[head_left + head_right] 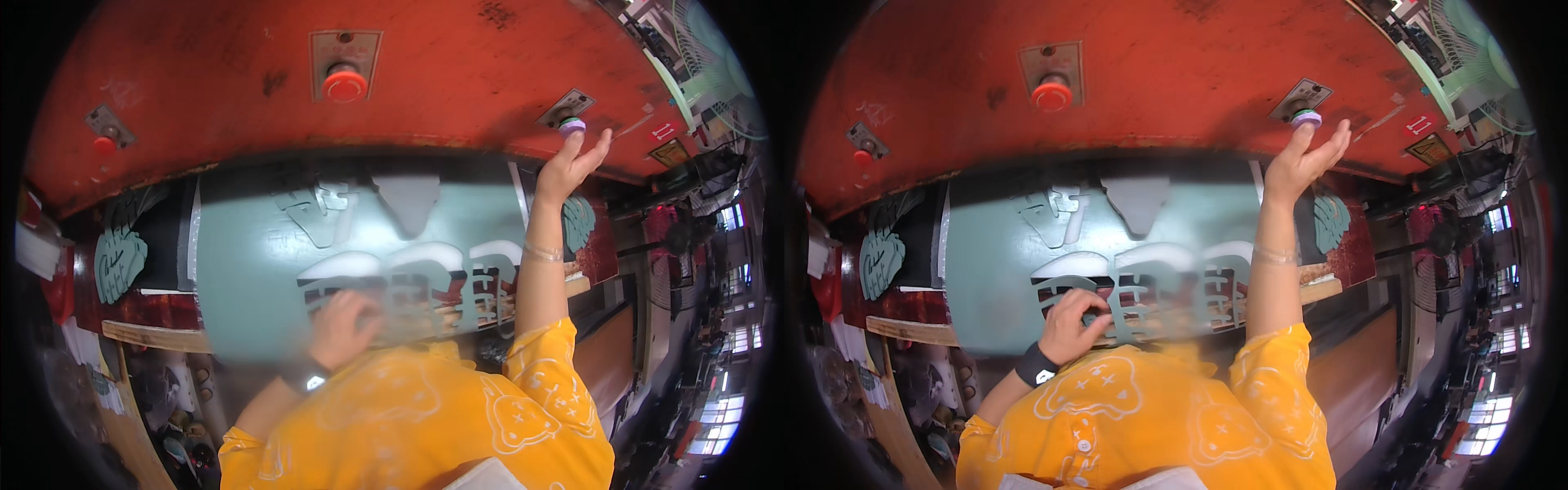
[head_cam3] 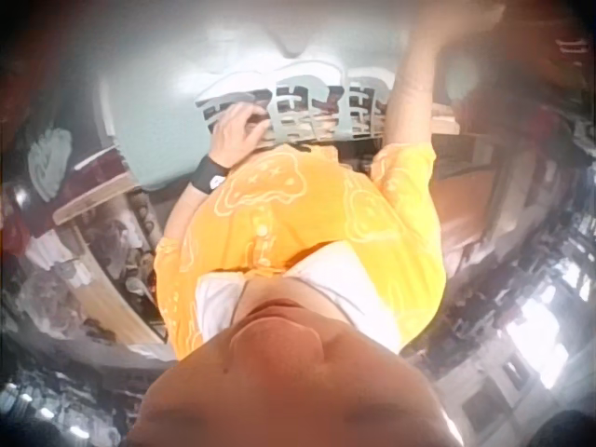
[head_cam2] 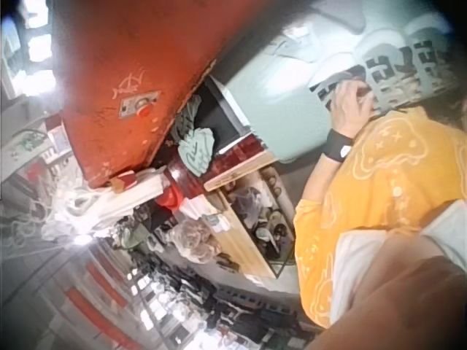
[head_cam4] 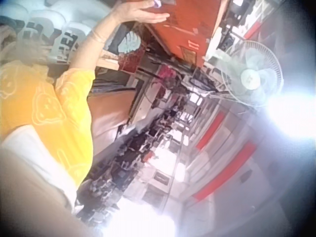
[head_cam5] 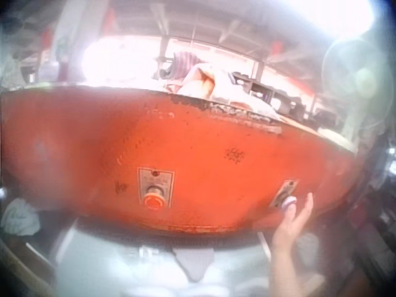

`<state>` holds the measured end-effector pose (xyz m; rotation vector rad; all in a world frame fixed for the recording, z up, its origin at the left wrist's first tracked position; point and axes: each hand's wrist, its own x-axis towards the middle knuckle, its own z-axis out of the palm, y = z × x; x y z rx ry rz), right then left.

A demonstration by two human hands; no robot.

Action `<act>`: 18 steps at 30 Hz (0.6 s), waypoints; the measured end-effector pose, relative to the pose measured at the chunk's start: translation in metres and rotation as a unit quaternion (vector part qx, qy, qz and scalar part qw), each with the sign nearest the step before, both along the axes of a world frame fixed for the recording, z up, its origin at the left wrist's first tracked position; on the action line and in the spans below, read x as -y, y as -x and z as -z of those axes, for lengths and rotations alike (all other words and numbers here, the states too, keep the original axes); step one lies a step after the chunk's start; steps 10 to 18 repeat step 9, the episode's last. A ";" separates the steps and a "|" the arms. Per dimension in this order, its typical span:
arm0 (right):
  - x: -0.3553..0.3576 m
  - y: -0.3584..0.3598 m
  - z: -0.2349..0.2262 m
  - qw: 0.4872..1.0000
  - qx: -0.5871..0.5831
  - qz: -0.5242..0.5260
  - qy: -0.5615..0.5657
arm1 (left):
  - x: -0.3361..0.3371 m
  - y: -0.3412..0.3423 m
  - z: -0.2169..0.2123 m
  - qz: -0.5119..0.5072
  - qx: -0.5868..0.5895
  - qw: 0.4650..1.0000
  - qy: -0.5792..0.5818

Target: The person collects cut die pieces from a red die-cutting machine, places them aside, and then loads a large translucent sheet onto the machine. They feed the sheet through the rollers, press a control button, and remove the cut pieces, repeating the cycle.

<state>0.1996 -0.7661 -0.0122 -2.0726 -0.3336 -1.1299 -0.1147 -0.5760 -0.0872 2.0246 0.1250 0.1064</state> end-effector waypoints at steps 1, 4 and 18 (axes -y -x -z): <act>-0.007 -0.018 -0.005 0.999 0.034 0.015 -0.019 | -0.006 -0.009 0.010 0.006 0.022 1.000 -0.007; -0.031 -0.056 -0.006 0.993 0.079 0.082 0.027 | -0.027 -0.038 0.036 0.004 0.086 0.995 -0.056; -0.012 -0.042 0.018 0.989 0.014 -0.102 -0.111 | -0.051 -0.072 0.039 -0.024 0.077 0.995 -0.055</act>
